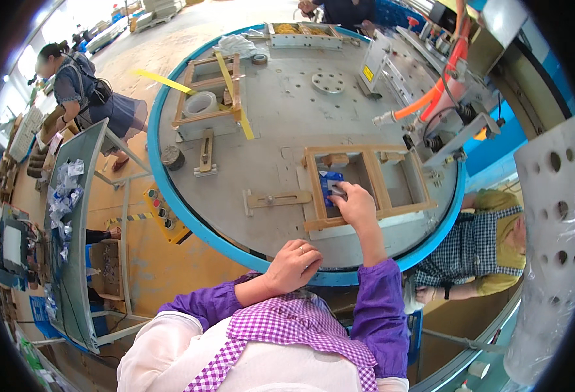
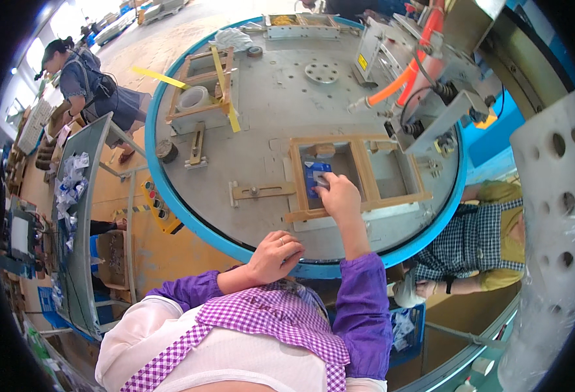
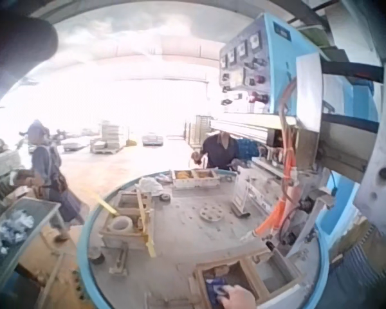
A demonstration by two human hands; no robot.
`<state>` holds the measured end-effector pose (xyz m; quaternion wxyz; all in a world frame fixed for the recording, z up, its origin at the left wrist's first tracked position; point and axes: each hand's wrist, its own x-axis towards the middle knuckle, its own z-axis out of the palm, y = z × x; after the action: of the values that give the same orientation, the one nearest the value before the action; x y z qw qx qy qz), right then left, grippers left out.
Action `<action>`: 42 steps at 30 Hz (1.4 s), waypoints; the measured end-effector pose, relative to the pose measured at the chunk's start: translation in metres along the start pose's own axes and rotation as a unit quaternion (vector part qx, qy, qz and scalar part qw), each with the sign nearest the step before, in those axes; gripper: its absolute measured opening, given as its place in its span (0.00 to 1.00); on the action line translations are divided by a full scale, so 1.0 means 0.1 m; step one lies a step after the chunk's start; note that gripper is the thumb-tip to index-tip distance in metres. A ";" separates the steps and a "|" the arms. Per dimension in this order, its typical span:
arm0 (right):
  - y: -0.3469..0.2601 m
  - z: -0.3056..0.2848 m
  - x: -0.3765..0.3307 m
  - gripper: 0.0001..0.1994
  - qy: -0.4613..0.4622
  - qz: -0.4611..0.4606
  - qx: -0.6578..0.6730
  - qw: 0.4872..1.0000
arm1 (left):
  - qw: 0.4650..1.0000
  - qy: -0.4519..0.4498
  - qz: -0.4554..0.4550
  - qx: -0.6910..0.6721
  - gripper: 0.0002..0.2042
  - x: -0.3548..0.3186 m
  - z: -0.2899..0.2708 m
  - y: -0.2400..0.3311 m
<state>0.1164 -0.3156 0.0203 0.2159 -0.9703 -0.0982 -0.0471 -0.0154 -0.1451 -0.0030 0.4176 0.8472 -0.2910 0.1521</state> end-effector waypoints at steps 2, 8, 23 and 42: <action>-0.10 -0.03 -0.01 0.16 -0.021 0.026 0.003 0.999 | 1.000 0.016 -0.005 0.005 0.05 -0.03 -0.03 -0.01; -0.10 -0.06 -0.08 0.16 0.023 0.034 0.040 0.998 | 1.000 -0.006 -0.004 -0.006 0.06 -0.03 -0.03 0.02; -0.18 -0.08 -0.61 0.05 0.337 -0.077 0.149 0.927 | 1.000 0.007 -0.007 0.015 0.05 0.00 -0.01 0.03; 0.25 0.24 -1.16 0.07 0.256 0.182 0.389 0.866 | 0.995 0.030 -0.001 0.098 0.04 -0.09 -0.02 0.02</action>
<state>0.0096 -0.3476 -0.0271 0.5978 -0.7625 0.1283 -0.2118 -0.0231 -0.1408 -0.0049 0.3414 0.8793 -0.2612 0.2050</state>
